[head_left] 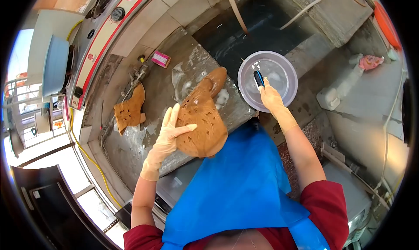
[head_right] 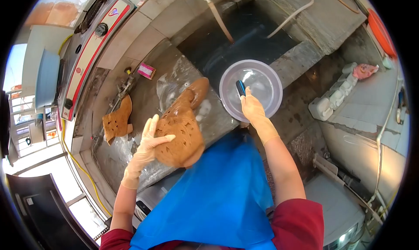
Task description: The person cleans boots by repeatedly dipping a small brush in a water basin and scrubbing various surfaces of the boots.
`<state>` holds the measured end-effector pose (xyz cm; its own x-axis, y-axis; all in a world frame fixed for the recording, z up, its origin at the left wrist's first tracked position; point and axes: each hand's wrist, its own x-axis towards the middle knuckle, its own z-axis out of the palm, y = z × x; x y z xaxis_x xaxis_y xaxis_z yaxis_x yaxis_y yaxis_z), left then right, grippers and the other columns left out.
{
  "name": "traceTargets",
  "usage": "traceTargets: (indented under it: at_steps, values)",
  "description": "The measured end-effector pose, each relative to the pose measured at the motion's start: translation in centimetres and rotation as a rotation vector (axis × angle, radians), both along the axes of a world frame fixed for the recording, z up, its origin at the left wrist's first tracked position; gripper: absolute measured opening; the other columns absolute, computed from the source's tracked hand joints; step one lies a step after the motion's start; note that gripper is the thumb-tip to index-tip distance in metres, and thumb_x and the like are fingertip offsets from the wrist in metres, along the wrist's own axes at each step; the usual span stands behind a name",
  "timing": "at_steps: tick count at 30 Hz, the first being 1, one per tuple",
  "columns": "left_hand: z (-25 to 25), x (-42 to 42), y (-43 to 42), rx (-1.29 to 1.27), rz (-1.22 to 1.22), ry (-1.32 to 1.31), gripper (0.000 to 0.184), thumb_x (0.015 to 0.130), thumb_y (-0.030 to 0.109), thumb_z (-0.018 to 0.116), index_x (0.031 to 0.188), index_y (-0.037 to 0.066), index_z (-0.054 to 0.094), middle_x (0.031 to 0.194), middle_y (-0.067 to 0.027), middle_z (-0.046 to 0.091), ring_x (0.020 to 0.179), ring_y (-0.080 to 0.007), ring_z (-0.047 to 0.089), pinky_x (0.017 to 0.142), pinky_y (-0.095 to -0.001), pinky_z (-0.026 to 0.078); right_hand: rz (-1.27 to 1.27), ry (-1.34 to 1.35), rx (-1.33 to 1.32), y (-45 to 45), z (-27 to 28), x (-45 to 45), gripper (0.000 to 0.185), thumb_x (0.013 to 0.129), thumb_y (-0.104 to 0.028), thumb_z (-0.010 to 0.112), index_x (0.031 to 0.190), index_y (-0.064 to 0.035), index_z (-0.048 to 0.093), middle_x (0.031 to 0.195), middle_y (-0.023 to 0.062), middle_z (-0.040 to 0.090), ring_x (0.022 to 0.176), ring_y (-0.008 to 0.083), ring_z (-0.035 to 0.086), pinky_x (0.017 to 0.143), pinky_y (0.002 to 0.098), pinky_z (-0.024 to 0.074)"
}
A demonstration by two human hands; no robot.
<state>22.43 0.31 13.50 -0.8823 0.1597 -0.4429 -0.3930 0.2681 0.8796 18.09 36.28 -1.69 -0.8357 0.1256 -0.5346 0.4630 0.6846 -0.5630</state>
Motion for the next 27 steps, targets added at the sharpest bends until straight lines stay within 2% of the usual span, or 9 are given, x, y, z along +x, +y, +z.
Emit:
traceTargets:
  at_steps: [1,3,8,14,18,19,22,24,27]
  values:
    - [-1.1,0.9,0.4,-0.107,0.004,0.005,0.048,0.079,0.003,0.072,0.124,0.02,0.067,0.161,-0.0159,0.015,0.148,-0.0303,0.016,0.117,-0.0331,0.022,0.014,-0.003,-0.004,-0.1,-0.1,-0.4,0.056,0.101,-0.03,0.041,0.15,-0.0075,0.029,0.122,0.0271,0.06,0.114,0.0407,0.058,0.097,0.0478,0.0444]
    - [-3.8,2.3,-2.3,-0.773,-0.674,0.473,0.042,0.082,0.003,0.071,0.12,0.021,0.069,0.159,-0.0179,0.021,0.146,-0.0341,0.023,0.116,-0.0354,0.027,0.086,-0.148,0.083,-0.2,-0.4,-1.1,0.057,0.101,-0.03,0.04,0.152,-0.0079,0.026,0.119,0.0276,0.06,0.108,0.0429,0.059,0.094,0.0504,0.0447]
    - [-7.1,4.1,-2.0,-0.849,-0.539,0.522,0.045,0.08,-0.008,0.059,0.12,0.012,0.065,0.155,-0.0188,0.031,0.142,-0.039,0.031,0.113,-0.0397,0.033,0.164,-0.079,0.179,0.0,-3.2,-0.3,0.056,0.101,-0.029,0.04,0.152,-0.0088,0.026,0.105,0.0282,0.063,0.099,0.0434,0.062,0.089,0.0512,0.0463]
    - [-7.8,4.3,3.3,-0.171,0.587,0.128,0.05,0.088,0.004,0.065,0.132,0.005,0.041,0.147,-0.0182,0.032,0.126,-0.0283,0.046,0.1,-0.0386,0.044,0.029,0.067,-0.125,-2.5,3.1,3.4,0.057,0.102,-0.031,0.037,0.148,0.0004,0.028,0.107,0.0326,0.061,0.099,0.0478,0.06,0.09,0.0527,0.0453]
    - [-9.5,2.1,-0.2,-0.373,0.583,-0.165,0.061,0.091,0.044,0.066,0.123,-0.005,0.05,0.123,-0.0164,0.057,0.107,-0.0216,0.058,0.092,-0.0332,0.048,0.112,-0.168,-0.345,-7.5,8.0,4.3,0.058,0.102,-0.033,0.036,0.148,0.0028,0.03,0.134,0.0322,0.05,0.124,0.0437,0.05,0.105,0.0441,0.0386]
    - [-8.6,1.3,-0.6,0.077,0.533,-0.267,0.07,0.093,0.054,0.058,0.125,-0.008,0.053,0.116,-0.0132,0.063,0.105,-0.0191,0.06,0.095,-0.0324,0.047,0.156,-0.057,-0.401,-9.1,6.5,5.0,0.058,0.102,-0.033,0.036,0.148,0.0026,0.03,0.135,0.0323,0.048,0.125,0.0436,0.049,0.106,0.0438,0.0381]
    - [-8.3,1.1,-1.6,0.319,0.241,-0.43,0.056,0.092,0.031,0.067,0.136,0.002,0.05,0.127,-0.0051,0.06,0.116,-0.018,0.056,0.098,-0.0345,0.046,0.285,0.055,-0.499,-13.4,7.7,5.3,0.056,0.103,-0.031,0.035,0.148,0.0014,0.03,0.127,0.0341,0.053,0.114,0.0465,0.054,0.101,0.0472,0.0417]
    - [-6.4,1.5,-0.6,0.073,0.128,-0.316,0.064,0.082,0.005,0.073,0.14,0.007,0.047,0.126,-0.0058,0.06,0.118,-0.0176,0.055,0.1,-0.0328,0.045,0.379,0.135,-0.515,-16.0,8.9,5.7,0.05,0.101,-0.027,0.037,0.146,-0.0052,0.033,0.102,0.033,0.061,0.095,0.048,0.06,0.086,0.0535,0.0466]
    - [-8.0,2.6,-1.4,0.0,0.182,-0.279,0.067,0.082,0.001,0.07,0.142,0.006,0.043,0.128,-0.0067,0.058,0.119,-0.018,0.055,0.102,-0.032,0.044,0.587,0.13,-0.425,-18.2,9.3,6.0,0.053,0.102,-0.031,0.038,0.15,-0.0126,0.031,0.1,0.0301,0.061,0.089,0.045,0.062,0.082,0.0535,0.0489]
